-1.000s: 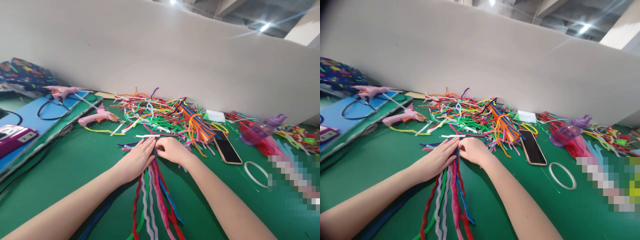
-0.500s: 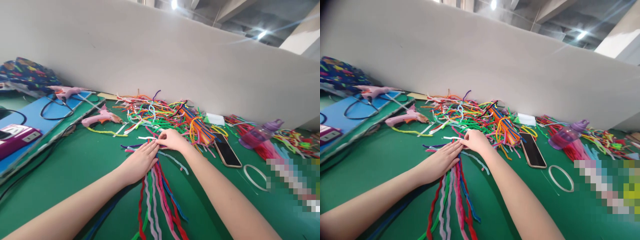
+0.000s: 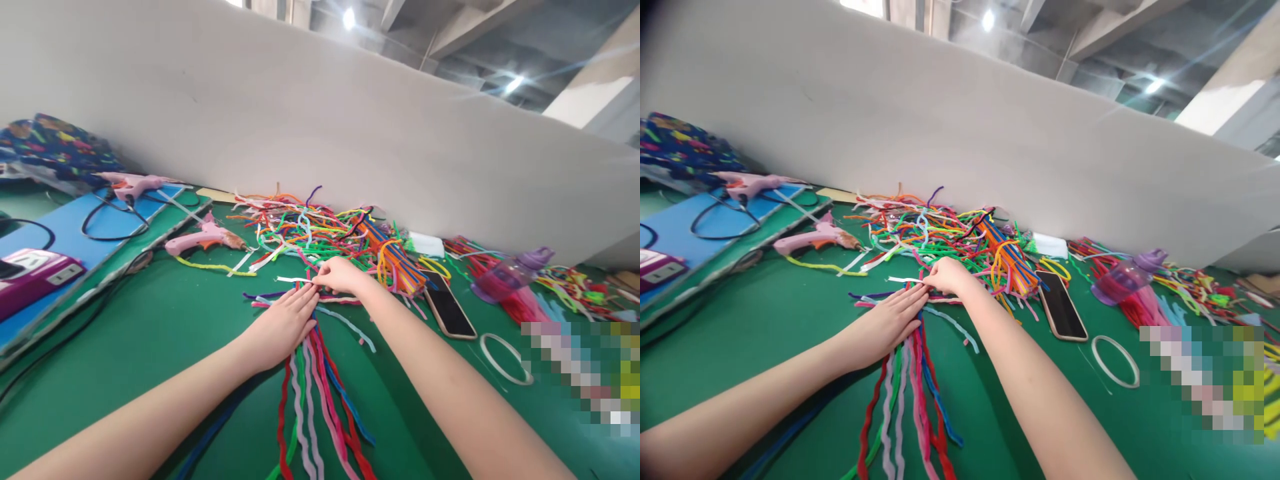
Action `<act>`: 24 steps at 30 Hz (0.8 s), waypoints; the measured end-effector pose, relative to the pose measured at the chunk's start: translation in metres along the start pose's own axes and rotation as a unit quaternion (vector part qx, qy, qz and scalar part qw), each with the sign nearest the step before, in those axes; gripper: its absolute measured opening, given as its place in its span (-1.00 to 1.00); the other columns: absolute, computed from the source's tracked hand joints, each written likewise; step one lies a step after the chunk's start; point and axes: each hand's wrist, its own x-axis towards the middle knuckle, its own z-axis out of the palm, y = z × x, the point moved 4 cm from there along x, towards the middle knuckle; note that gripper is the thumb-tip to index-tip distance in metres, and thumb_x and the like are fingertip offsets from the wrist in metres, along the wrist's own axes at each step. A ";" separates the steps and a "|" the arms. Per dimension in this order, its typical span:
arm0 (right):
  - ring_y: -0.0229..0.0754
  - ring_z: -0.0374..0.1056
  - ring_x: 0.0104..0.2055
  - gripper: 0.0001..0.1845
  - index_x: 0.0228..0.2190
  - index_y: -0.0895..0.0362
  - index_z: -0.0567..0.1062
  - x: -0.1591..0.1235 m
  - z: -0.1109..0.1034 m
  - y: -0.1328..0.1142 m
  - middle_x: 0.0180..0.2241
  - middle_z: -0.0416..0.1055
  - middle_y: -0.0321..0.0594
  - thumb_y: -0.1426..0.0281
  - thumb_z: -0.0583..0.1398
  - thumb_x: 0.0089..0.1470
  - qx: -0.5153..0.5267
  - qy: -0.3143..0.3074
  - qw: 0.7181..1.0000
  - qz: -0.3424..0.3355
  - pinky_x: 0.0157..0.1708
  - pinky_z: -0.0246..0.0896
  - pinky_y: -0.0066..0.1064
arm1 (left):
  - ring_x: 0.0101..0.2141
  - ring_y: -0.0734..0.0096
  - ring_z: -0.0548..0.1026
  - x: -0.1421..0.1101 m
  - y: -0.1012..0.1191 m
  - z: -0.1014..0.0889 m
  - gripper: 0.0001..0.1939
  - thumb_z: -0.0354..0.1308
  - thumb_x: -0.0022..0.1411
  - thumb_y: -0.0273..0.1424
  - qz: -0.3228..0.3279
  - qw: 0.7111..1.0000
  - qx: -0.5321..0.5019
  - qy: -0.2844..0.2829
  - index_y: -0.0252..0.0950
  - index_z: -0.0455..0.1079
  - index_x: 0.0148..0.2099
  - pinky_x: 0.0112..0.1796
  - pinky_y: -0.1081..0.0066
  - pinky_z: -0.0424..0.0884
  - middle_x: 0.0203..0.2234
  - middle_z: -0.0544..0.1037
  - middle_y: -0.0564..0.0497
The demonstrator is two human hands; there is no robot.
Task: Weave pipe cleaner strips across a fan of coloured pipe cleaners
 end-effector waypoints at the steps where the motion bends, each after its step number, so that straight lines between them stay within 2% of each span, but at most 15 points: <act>1: -0.30 0.35 -0.58 -0.79 -0.55 0.18 0.56 0.000 -0.001 -0.002 -0.56 0.51 -0.21 0.31 0.24 -0.01 -0.006 0.007 1.000 0.006 -0.53 0.16 -0.53 | 0.27 0.20 0.10 0.000 0.000 0.000 -0.51 -0.20 0.40 -0.29 -0.001 1.000 -0.001 0.001 -0.38 0.14 0.28 0.21 0.16 0.12 0.25 0.17 -0.21; 5: -0.24 0.37 -0.63 -0.65 -0.67 0.18 0.49 0.002 0.001 -0.004 -0.68 0.45 -0.17 0.23 0.22 0.01 -0.020 -0.002 0.999 0.049 -0.54 0.21 -0.49 | 0.27 0.22 0.09 -0.001 0.000 -0.001 -0.51 -0.21 0.40 -0.28 -0.007 1.000 -0.001 0.006 -0.36 0.14 0.27 0.21 0.16 0.12 0.26 0.16 -0.19; 9: -0.25 0.34 -0.67 -0.69 -0.61 0.21 0.49 0.004 0.007 0.004 -0.68 0.43 -0.16 0.25 0.22 0.02 0.041 -0.015 0.995 0.085 -0.59 0.21 -0.49 | 0.27 0.21 0.08 -0.001 0.001 -0.002 -0.52 -0.19 0.40 -0.28 -0.012 1.000 0.008 -0.004 -0.37 0.14 0.27 0.21 0.19 0.11 0.26 0.17 -0.19; 12: -0.33 0.28 -0.66 -0.70 -0.53 0.24 0.54 0.003 0.008 0.009 -0.64 0.43 -0.18 0.26 0.21 0.04 0.086 -0.012 0.994 0.063 -0.62 0.17 -0.54 | 0.26 0.20 0.11 0.000 0.003 -0.004 -0.51 -0.19 0.40 -0.28 -0.008 1.000 0.010 -0.007 -0.39 0.14 0.27 0.20 0.17 0.14 0.25 0.18 -0.21; 17: -0.38 0.27 -0.54 -0.80 -0.41 0.21 0.61 0.000 0.009 0.010 -0.50 0.48 -0.25 0.33 0.25 -0.02 0.141 -0.044 0.989 -0.023 -0.56 0.13 -0.58 | 0.20 0.17 0.24 0.000 0.004 -0.010 -0.54 -0.16 0.39 -0.28 -0.015 1.000 0.017 -0.007 -0.38 0.20 0.23 0.16 0.19 0.22 0.20 0.28 -0.22; 20: -0.37 0.29 -0.48 -0.83 -0.44 0.24 0.59 0.001 0.007 0.007 -0.50 0.47 -0.27 0.37 0.25 -0.03 0.167 -0.008 0.984 -0.062 -0.49 0.13 -0.57 | 0.22 0.14 0.20 0.000 0.004 -0.008 -0.54 -0.15 0.39 -0.30 -0.011 1.000 0.026 -0.005 -0.41 0.19 0.23 0.18 0.16 0.19 0.19 0.29 -0.23; 24: -0.34 0.32 -0.46 -0.84 -0.48 0.22 0.52 0.004 0.010 0.003 -0.50 0.46 -0.27 0.38 0.20 0.01 0.241 0.049 0.967 -0.067 -0.45 0.18 -0.55 | 0.25 0.14 0.14 0.000 0.006 -0.005 -0.54 -0.15 0.39 -0.30 -0.007 0.999 0.045 0.010 -0.42 0.22 0.22 0.21 0.11 0.13 0.18 0.32 -0.22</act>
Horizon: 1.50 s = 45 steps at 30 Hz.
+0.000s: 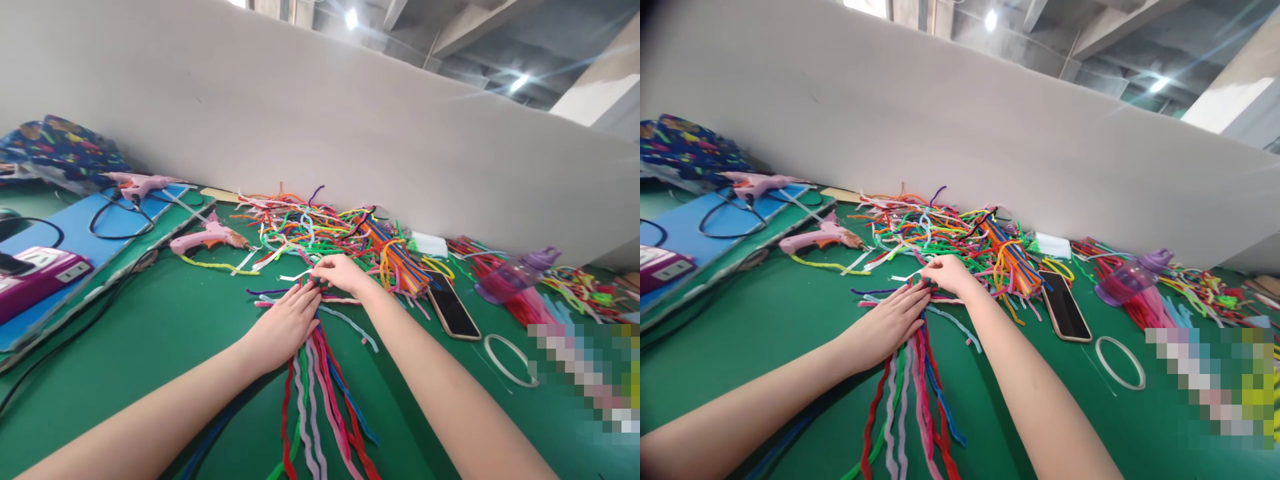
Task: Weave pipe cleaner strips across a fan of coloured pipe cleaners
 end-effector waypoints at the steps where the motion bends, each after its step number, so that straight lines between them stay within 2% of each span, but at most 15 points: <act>1: -0.34 0.33 -0.45 -0.86 -0.48 0.21 0.51 0.001 0.002 0.000 -0.49 0.47 -0.27 0.39 0.20 0.01 0.022 0.005 1.000 0.000 -0.44 0.19 -0.54 | 0.24 0.15 0.16 0.000 0.001 -0.001 -0.55 -0.15 0.39 -0.31 -0.001 1.000 0.006 0.005 -0.42 0.23 0.21 0.21 0.12 0.13 0.17 0.32 -0.22; 4: -0.33 0.34 -0.46 -0.87 -0.52 0.19 0.47 0.004 0.008 0.000 -0.50 0.46 -0.28 0.40 0.20 0.00 0.066 0.007 0.998 -0.002 -0.42 0.23 -0.52 | 0.21 0.13 0.21 0.002 0.004 -0.010 -0.58 -0.08 0.35 -0.33 -0.011 0.999 0.034 0.014 -0.42 0.30 0.15 0.21 0.15 0.16 0.14 0.36 -0.25; 8: -0.31 0.33 -0.48 -0.82 -0.57 0.17 0.44 0.007 0.009 -0.003 -0.54 0.44 -0.30 0.36 0.25 -0.03 0.049 0.029 0.998 -0.021 -0.41 0.22 -0.48 | 0.12 0.03 0.34 0.002 0.006 -0.023 -0.62 0.00 0.31 -0.29 -0.030 0.997 0.067 0.017 -0.37 0.40 0.06 0.11 0.11 0.30 0.04 0.45 -0.26; 13: -0.28 0.34 -0.51 -0.86 -0.55 0.14 0.39 0.007 0.011 -0.003 -0.58 0.41 -0.33 0.41 0.21 0.00 0.061 0.048 0.997 -0.023 -0.42 0.22 -0.44 | 0.02 0.07 0.43 0.001 0.005 -0.022 -0.64 0.00 0.31 -0.31 -0.029 0.997 0.065 0.022 -0.35 0.42 0.06 0.01 0.16 0.41 0.00 0.48 -0.25; 17: -0.27 0.36 -0.49 -0.87 -0.54 0.13 0.38 0.004 0.016 -0.010 -0.60 0.39 -0.36 0.42 0.18 0.02 0.099 0.064 0.991 -0.067 -0.35 0.27 -0.41 | 0.03 0.08 0.43 0.000 0.004 -0.019 -0.63 -0.01 0.32 -0.31 -0.025 0.997 0.066 0.022 -0.36 0.43 0.05 0.01 0.17 0.41 0.01 0.48 -0.25; 21: -0.28 0.39 -0.41 -0.85 -0.48 0.11 0.35 -0.002 0.010 -0.023 -0.46 0.43 -0.33 0.31 0.19 0.04 0.245 0.089 0.960 -0.104 -0.34 0.30 -0.42 | 0.05 0.08 0.42 0.000 0.004 -0.019 -0.63 -0.02 0.32 -0.31 -0.027 0.998 0.057 0.021 -0.35 0.42 0.06 0.03 0.17 0.40 0.02 0.47 -0.24; 23: -0.29 0.38 -0.37 -0.80 -0.43 0.09 0.36 -0.008 0.003 -0.027 -0.40 0.42 -0.34 0.23 0.21 0.01 0.329 0.085 0.934 -0.109 -0.34 0.33 -0.42 | 0.06 0.08 0.41 0.000 0.004 -0.020 -0.64 -0.01 0.32 -0.31 -0.029 0.998 0.048 0.023 -0.34 0.42 0.06 0.03 0.17 0.39 0.03 0.46 -0.24; 25: -0.32 0.34 -0.38 -0.77 -0.43 0.09 0.35 -0.016 -0.004 -0.027 -0.37 0.39 -0.35 0.21 0.23 -0.01 0.371 0.076 0.921 -0.092 -0.33 0.36 -0.41 | 0.06 0.08 0.41 0.000 0.004 -0.021 -0.63 0.00 0.31 -0.31 -0.031 0.998 0.042 0.022 -0.34 0.41 0.07 0.03 0.16 0.39 0.03 0.46 -0.24; 30: -0.30 0.34 -0.36 -0.82 -0.46 0.12 0.33 -0.030 -0.007 -0.004 -0.37 0.37 -0.31 0.29 0.20 0.05 0.306 0.067 0.950 0.020 -0.36 0.41 -0.38 | 0.01 0.10 0.44 0.002 0.003 -0.023 -0.63 -0.02 0.32 -0.28 -0.040 0.998 0.045 0.007 -0.29 0.39 0.09 0.02 0.11 0.38 0.04 0.46 -0.18; 32: -0.31 0.36 -0.37 -0.84 -0.48 0.12 0.32 -0.031 -0.006 0.005 -0.37 0.39 -0.30 0.35 0.17 0.09 0.269 0.077 0.959 0.044 -0.37 0.42 -0.39 | 0.01 0.12 0.44 0.002 0.003 -0.023 -0.62 -0.03 0.33 -0.28 -0.037 0.998 0.041 0.005 -0.29 0.37 0.10 0.06 0.07 0.33 0.04 0.46 -0.18; 38: -0.32 0.41 -0.40 -0.86 -0.47 0.12 0.34 -0.023 0.003 0.017 -0.42 0.41 -0.33 0.39 0.16 0.11 0.272 0.067 0.959 0.040 -0.33 0.41 -0.38 | 0.06 0.08 0.34 0.003 0.001 -0.022 -0.59 -0.03 0.32 -0.26 -0.036 0.999 0.027 0.007 -0.34 0.36 0.11 0.06 0.13 0.32 0.04 0.43 -0.23; 45: -0.25 0.46 -0.37 -0.85 -0.51 0.14 0.36 -0.019 0.011 0.022 -0.47 0.44 -0.30 0.43 0.16 0.10 0.251 0.051 0.966 0.027 -0.24 0.40 -0.33 | 0.00 0.08 0.35 0.004 0.002 -0.024 -0.59 -0.05 0.33 -0.25 -0.034 0.999 0.036 -0.003 -0.34 0.37 0.10 0.01 0.12 0.35 0.02 0.44 -0.22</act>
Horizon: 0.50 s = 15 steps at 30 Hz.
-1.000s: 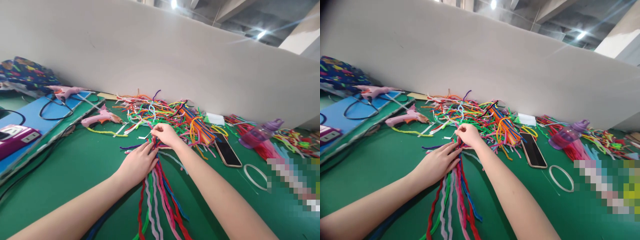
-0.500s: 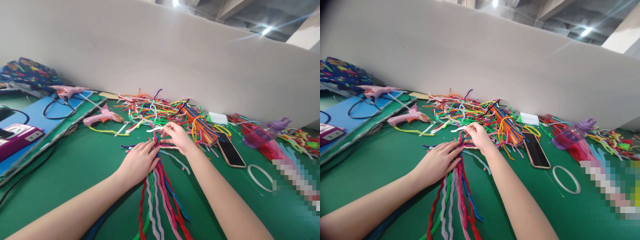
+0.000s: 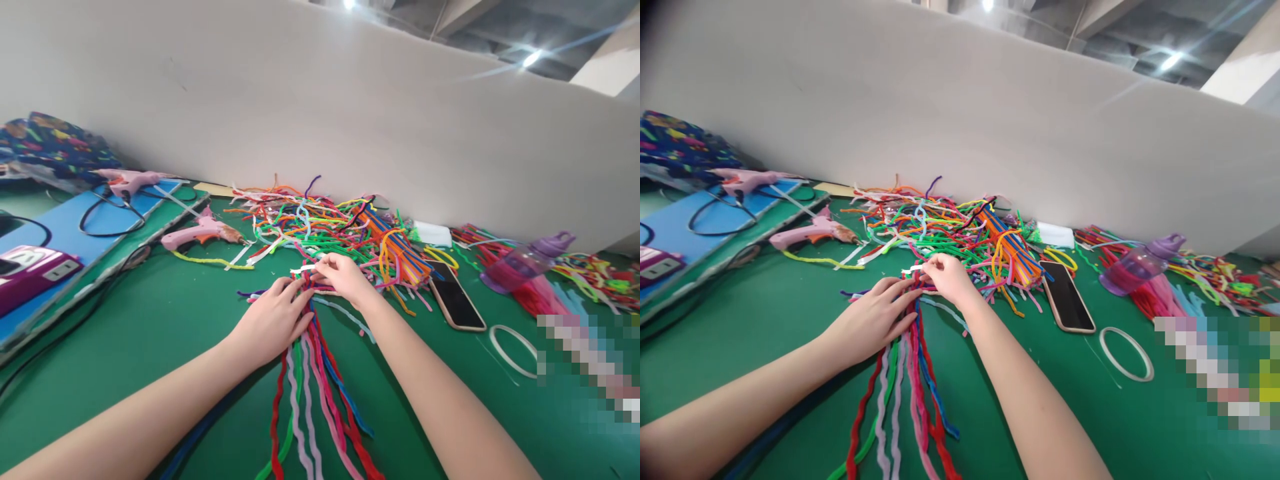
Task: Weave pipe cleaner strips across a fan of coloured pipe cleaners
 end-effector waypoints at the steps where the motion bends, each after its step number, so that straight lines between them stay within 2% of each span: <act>1: -0.23 0.47 -0.36 -0.85 -0.51 0.14 0.37 0.000 0.001 0.001 -0.47 0.45 -0.28 0.43 0.17 0.09 -0.006 -0.003 1.000 -0.002 -0.23 0.40 -0.32 | 0.00 0.09 0.35 0.000 0.000 0.000 -0.60 -0.05 0.33 -0.26 -0.001 1.000 -0.006 0.001 -0.34 0.36 0.10 0.01 0.12 0.35 0.02 0.44 -0.22; 8: -0.11 0.49 -0.26 -0.86 -0.49 0.10 0.38 0.001 0.007 0.005 -0.40 0.52 -0.21 0.33 0.16 0.07 -0.047 0.000 0.998 -0.035 -0.32 0.42 -0.29 | 0.00 0.12 0.37 0.000 -0.001 0.000 -0.61 -0.05 0.34 -0.26 -0.012 0.999 -0.037 -0.013 -0.32 0.35 0.11 0.01 0.12 0.37 0.07 0.40 -0.19; 11: -0.12 0.49 -0.26 -0.86 -0.50 0.09 0.38 0.001 0.009 0.003 -0.40 0.52 -0.22 0.34 0.17 0.06 -0.055 0.011 0.997 -0.050 -0.28 0.41 -0.29 | 0.03 0.13 0.36 -0.001 -0.002 0.000 -0.60 -0.06 0.34 -0.25 -0.019 0.998 -0.053 -0.016 -0.30 0.34 0.12 0.02 0.12 0.37 0.11 0.38 -0.18; 15: -0.16 0.49 -0.31 -0.87 -0.51 0.09 0.35 0.001 0.010 0.002 -0.44 0.49 -0.26 0.38 0.16 0.06 -0.014 0.017 0.998 -0.053 -0.24 0.40 -0.31 | 0.06 0.16 0.35 -0.002 -0.003 0.002 -0.58 -0.09 0.35 -0.23 -0.031 0.998 -0.051 -0.028 -0.29 0.32 0.14 0.04 0.16 0.36 0.13 0.36 -0.16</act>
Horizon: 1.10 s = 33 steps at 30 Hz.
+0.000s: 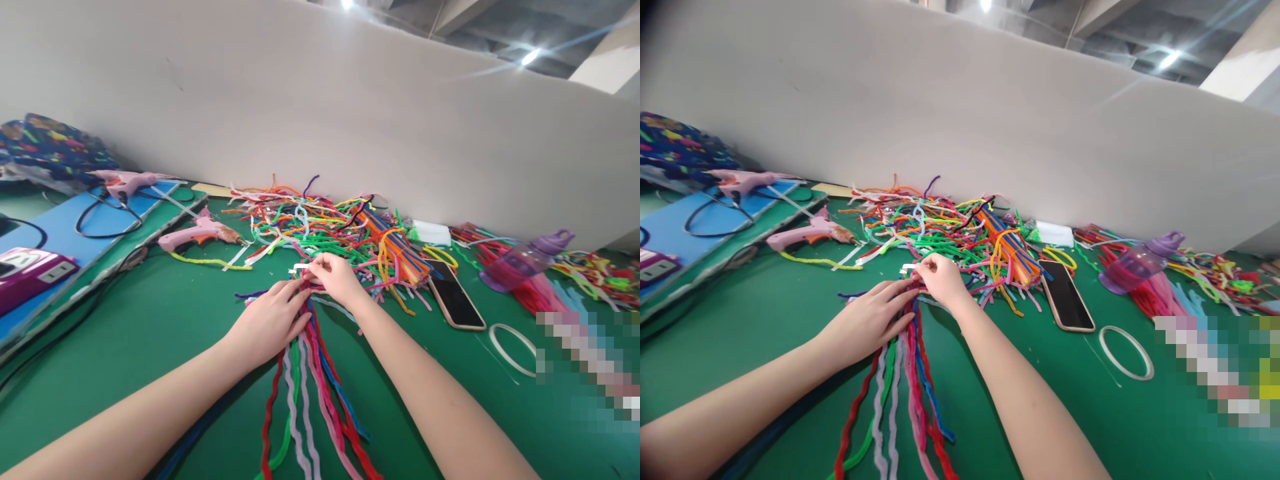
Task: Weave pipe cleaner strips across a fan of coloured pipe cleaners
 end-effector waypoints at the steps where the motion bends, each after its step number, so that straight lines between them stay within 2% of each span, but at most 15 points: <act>1: -0.17 0.49 -0.32 -0.87 -0.51 0.08 0.35 0.000 0.000 0.000 -0.45 0.48 -0.27 0.39 0.15 0.06 0.008 0.002 1.000 0.003 -0.24 0.40 -0.31 | 0.06 0.16 0.35 0.000 0.000 0.000 -0.58 -0.09 0.35 -0.23 -0.003 1.000 0.002 -0.001 -0.29 0.32 0.14 0.04 0.17 0.36 0.12 0.36 -0.16; 8: -0.17 0.48 -0.34 -0.85 -0.52 0.09 0.34 0.000 0.001 0.003 -0.49 0.45 -0.29 0.39 0.15 0.07 0.003 0.009 1.000 -0.006 -0.24 0.41 -0.30 | 0.01 0.04 0.34 0.001 0.002 -0.005 -0.59 -0.02 0.31 -0.23 0.006 0.999 0.029 0.025 -0.35 0.40 0.06 0.02 0.04 0.34 0.00 0.48 -0.18; 11: -0.18 0.48 -0.34 -0.85 -0.53 0.09 0.34 0.000 0.001 0.004 -0.49 0.46 -0.30 0.40 0.15 0.07 0.005 0.016 1.000 0.006 -0.25 0.41 -0.32 | -0.02 0.08 0.37 0.001 0.001 -0.006 -0.59 -0.03 0.32 -0.24 0.009 0.999 0.024 0.024 -0.35 0.40 0.07 0.01 0.08 0.36 0.01 0.47 -0.18; 18: -0.21 0.46 -0.43 -0.83 -0.54 0.11 0.35 -0.004 -0.001 0.002 -0.54 0.46 -0.29 0.42 0.16 0.08 -0.022 0.024 0.998 0.055 -0.35 0.42 -0.32 | 0.07 0.16 0.36 -0.001 -0.003 -0.002 -0.60 -0.06 0.33 -0.25 0.016 1.000 -0.022 0.009 -0.32 0.36 0.11 0.09 0.16 0.32 0.06 0.42 -0.16; 20: -0.22 0.45 -0.44 -0.82 -0.55 0.11 0.35 -0.004 -0.002 0.001 -0.56 0.45 -0.29 0.43 0.16 0.07 -0.024 0.027 0.998 0.049 -0.33 0.43 -0.31 | 0.06 0.18 0.37 -0.002 -0.005 -0.002 -0.60 -0.06 0.34 -0.24 0.010 0.999 -0.034 0.004 -0.28 0.35 0.12 0.08 0.17 0.34 0.09 0.39 -0.14; 24: -0.21 0.45 -0.45 -0.82 -0.55 0.10 0.34 -0.003 -0.003 0.001 -0.57 0.45 -0.30 0.44 0.16 0.07 -0.025 0.025 0.999 0.029 -0.34 0.42 -0.31 | -0.07 0.20 0.49 -0.003 -0.007 -0.003 -0.58 -0.07 0.33 -0.20 -0.031 0.999 -0.034 -0.017 -0.31 0.35 0.10 -0.06 0.22 0.46 0.08 0.40 -0.16; 29: -0.15 0.47 -0.40 -0.83 -0.55 0.09 0.34 -0.003 -0.003 0.004 -0.53 0.46 -0.28 0.38 0.17 0.05 -0.032 0.018 0.999 0.025 -0.43 0.40 -0.33 | 0.05 0.06 0.40 -0.003 -0.002 -0.007 -0.57 -0.01 0.30 -0.21 -0.011 1.000 0.004 0.010 -0.37 0.41 0.06 0.07 0.08 0.34 -0.03 0.52 -0.16; 33: -0.15 0.48 -0.33 -0.84 -0.52 0.09 0.36 -0.003 -0.002 0.003 -0.46 0.49 -0.26 0.34 0.16 0.06 -0.066 0.005 0.997 -0.027 -0.31 0.39 -0.32 | 0.00 0.10 0.44 -0.003 -0.002 -0.007 -0.58 -0.02 0.31 -0.23 -0.004 1.000 -0.008 0.022 -0.37 0.41 0.06 0.03 0.10 0.38 -0.01 0.50 -0.18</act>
